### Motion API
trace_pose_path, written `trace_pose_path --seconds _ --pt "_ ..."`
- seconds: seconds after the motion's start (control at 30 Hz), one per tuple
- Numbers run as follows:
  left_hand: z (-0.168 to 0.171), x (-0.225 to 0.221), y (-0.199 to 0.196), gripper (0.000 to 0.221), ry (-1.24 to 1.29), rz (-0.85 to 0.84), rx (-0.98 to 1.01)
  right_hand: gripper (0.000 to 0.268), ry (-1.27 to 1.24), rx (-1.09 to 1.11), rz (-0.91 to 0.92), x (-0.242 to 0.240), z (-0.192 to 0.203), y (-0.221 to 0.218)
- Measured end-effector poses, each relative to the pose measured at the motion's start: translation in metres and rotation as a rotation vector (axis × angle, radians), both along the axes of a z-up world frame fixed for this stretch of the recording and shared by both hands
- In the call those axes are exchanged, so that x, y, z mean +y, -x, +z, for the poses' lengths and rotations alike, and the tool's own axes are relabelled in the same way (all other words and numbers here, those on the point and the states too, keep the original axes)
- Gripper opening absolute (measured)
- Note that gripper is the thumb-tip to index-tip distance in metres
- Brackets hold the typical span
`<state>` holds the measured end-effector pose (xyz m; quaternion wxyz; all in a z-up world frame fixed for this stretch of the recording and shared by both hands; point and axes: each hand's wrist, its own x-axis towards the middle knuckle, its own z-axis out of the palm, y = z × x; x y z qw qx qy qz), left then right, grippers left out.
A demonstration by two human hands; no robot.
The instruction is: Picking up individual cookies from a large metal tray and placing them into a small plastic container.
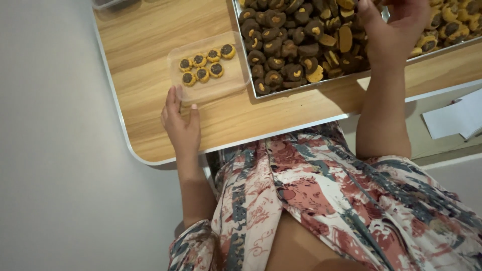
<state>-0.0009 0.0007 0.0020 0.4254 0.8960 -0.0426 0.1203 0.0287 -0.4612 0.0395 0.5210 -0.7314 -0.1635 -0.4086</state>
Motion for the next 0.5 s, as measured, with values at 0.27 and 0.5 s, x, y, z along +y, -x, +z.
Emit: trace_pose_path --seconds 0.27,0.5 --pt "-0.003 0.003 -0.002 0.059 -0.081 0.013 -0.021 0.031 -0.04 0.133 -0.037 0.015 -0.008 -0.003" --pt "-0.002 0.003 -0.001 0.059 -0.058 0.006 -0.001 0.025 0.094 0.128 -0.083 0.034 0.006 -0.006"
